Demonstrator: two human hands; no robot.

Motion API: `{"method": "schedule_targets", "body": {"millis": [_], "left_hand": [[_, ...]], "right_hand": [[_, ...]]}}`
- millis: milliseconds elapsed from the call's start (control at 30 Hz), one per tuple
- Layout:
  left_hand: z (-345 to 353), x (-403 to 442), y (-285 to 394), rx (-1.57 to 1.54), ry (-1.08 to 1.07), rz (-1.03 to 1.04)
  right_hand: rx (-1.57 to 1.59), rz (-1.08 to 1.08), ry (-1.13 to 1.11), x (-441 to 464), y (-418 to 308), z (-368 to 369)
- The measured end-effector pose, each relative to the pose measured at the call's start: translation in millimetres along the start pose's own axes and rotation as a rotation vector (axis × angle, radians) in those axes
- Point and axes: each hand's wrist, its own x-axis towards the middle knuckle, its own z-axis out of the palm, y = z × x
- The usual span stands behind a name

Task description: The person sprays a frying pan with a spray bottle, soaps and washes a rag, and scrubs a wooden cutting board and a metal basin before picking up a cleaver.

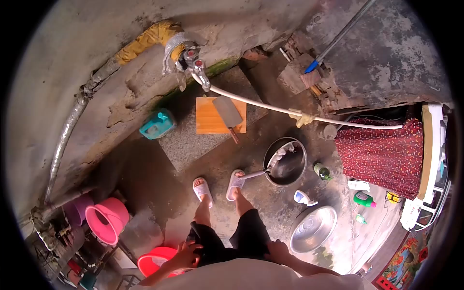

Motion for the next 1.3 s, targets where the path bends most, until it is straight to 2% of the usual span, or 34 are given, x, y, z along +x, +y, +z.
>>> {"method": "schedule_targets", "body": {"millis": [67, 100, 200, 233, 267, 300, 367, 433, 567, 600, 633, 667, 700, 733, 767, 800, 833, 867, 900, 933, 1000, 1067, 1167, 1200, 1267, 1300], "left_hand": [[27.3, -0.1, 11.1, -0.264, 0.087, -0.132], [34.8, 5.0, 19.1, -0.401, 0.135, -0.202], [25.9, 12.5, 30.6, -0.099, 0.213, 0.072], [20.0, 19.3, 32.6, -0.063, 0.163, 0.081], [12.3, 28.5, 32.3, -0.027, 0.115, 0.091], [8.6, 35.6, 31.1, 0.008, 0.071, 0.095], [23.1, 50.5, 10.1, -0.133, 0.035, 0.085], [16.6, 62.4, -6.3, -0.039, -0.103, 0.167], [-13.6, 78.9, -51.7, -0.002, -0.247, 0.154], [-21.8, 83.9, -70.3, 0.025, -0.160, 0.193], [6.4, 93.4, -113.9, -0.026, -0.047, 0.273], [-17.1, 102.3, -139.7, -0.133, 0.061, 0.360], [-32.6, 115.8, -155.7, -0.021, 0.143, 0.137], [-48.0, 129.2, -171.8, 0.091, 0.196, -0.106], [-63.3, 142.6, -187.8, 0.180, 0.219, -0.340], [-81.9, 145.8, -214.2, 0.417, 0.260, -0.206], [-67.7, 169.6, -273.6, 0.434, 0.404, -0.147], [-108.6, 181.2, -272.5, 0.670, 0.297, -0.059], [-127.9, 197.0, -285.3, 0.623, 0.321, -0.010], [-130.8, 218.8, -310.2, 0.635, 0.418, 0.031], [-140.5, 265.0, -344.5, 0.485, 0.461, 0.097], [-141.9, 318.5, -374.6, 0.211, 0.327, -0.025], [-128.9, 388.9, -410.5, -0.082, 0.506, 0.038], [-131.4, 410.5, -423.9, -0.047, 0.603, -0.002], [-127.2, 461.7, -455.4, 0.027, 0.789, -0.073], [-129.9, 475.1, -456.5, -0.046, 0.850, -0.326]], "right_hand": [[0.160, -0.015, -0.066, 22.2, 26.6, 17.0], [0.190, -0.072, -0.144, 31.9, 37.2, 2.6], [0.293, -0.247, -0.379, 52.0, 65.9, -29.4], [0.404, -0.404, -0.502, 52.7, 87.3, -2.0], [0.485, -0.458, -0.609, 52.2, 94.1, -0.3], [0.523, -0.476, -0.688, 57.9, 98.1, 1.2], [0.521, -0.472, -0.796, 86.0, 93.1, -6.3], [0.486, -0.486, -0.869, 120.7, 74.7, -19.1], [0.444, -0.544, -1.029, 184.3, 31.8, -19.3], [0.434, -0.564, -1.085, 198.9, 19.4, -15.3], [0.417, -0.589, -1.133, 211.9, 6.5, -9.8], [0.412, -0.612, -1.163, 222.5, -5.9, -9.3], [0.408, -0.634, -1.148, 234.5, -14.4, -13.1], [0.417, -0.649, -1.070, 243.6, -21.1, -22.4], [0.489, -0.641, -0.776, 264.1, -22.0, -55.1], [0.536, -0.612, -0.445, 284.5, -23.0, -88.0], [0.556, -0.559, -0.145, 304.9, -24.0, -121.0], [0.258, -0.591, 0.074, 341.7, -5.8, -140.2], [0.354, -0.470, 0.155, 357.1, -12.4, -169.2], [0.356, -0.571, 0.320, 385.5, -1.1, -181.5], [0.185, -0.494, 0.484, 439.9, 12.4, -204.0], [0.058, -0.465, 0.599, 502.3, 33.4, -211.0], [-0.226, -0.486, 0.760, 588.5, 62.8, -189.4], [-0.336, -0.500, 0.820, 606.0, 59.2, -185.0], [-0.409, -0.314, 0.763, 630.6, 52.8, -168.8], [-0.444, -0.218, 0.733, 636.7, 50.4, -164.4]]}}
